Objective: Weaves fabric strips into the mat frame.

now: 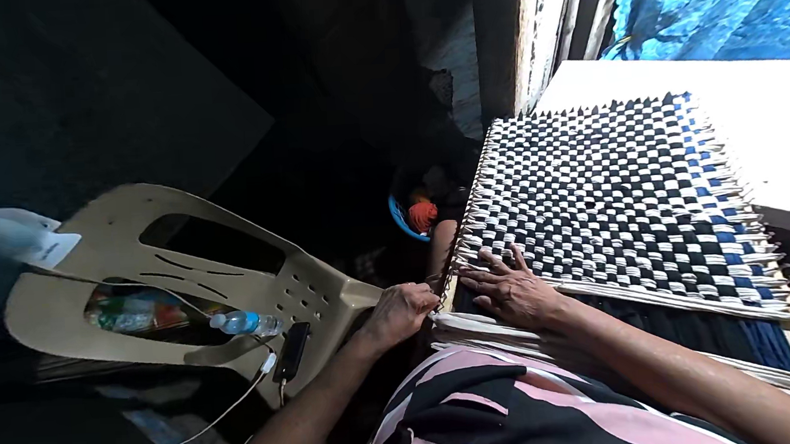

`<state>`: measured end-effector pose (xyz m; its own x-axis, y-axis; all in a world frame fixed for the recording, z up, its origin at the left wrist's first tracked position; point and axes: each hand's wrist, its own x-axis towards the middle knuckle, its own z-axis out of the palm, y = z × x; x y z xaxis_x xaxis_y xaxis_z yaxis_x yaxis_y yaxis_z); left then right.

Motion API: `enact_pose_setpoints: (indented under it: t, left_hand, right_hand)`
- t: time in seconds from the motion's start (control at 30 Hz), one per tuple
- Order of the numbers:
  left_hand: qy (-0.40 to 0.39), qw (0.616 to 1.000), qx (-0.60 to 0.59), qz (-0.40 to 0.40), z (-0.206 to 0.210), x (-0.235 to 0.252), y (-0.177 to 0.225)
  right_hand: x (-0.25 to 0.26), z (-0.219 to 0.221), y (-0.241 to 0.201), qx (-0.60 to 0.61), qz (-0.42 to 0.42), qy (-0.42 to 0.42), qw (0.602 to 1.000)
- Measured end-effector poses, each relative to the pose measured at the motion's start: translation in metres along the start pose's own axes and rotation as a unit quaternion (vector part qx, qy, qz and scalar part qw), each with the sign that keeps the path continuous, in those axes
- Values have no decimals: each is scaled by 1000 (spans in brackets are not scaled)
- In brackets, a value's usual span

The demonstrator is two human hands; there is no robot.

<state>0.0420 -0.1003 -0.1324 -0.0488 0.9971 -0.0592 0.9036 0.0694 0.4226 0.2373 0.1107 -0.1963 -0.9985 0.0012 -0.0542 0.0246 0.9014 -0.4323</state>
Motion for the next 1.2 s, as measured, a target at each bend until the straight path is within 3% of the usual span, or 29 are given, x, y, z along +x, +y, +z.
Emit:
enact_pose_setpoints:
  t: [0.1,0.23,0.47,0.7,0.83,0.93,1.07,1.2]
  left_hand:
    - [21,999,-29,26,5,-6,-3]
    - [55,993,70,75,6,-11,11]
    - [-42,968,182,169,-19,13,23]
    - [-105,966,140,191,-24,36,26]
    - [-54,978,11,200,-11,45,-10]
    - [-18,973,-206,107,1,36,-28]
    - [56,876,-479,-23,31,22,-30]
    - [109,799,-591,-29,58,17,-31]
  right_hand:
    - [-1,-1,1,6,-1,4,1000]
    - [-1,1,0,8,-5,11,1000]
    - [-1,-3,1,13,0,4,1000]
    - [-1,1,1,14,-7,19,1000]
    - [-8,-7,2,10,-35,75,997]
    - [-20,-19,1,7,-48,128,991]
    - [-38,-31,7,-2,-3,183,983]
    - [-55,-43,8,2,80,168,982]
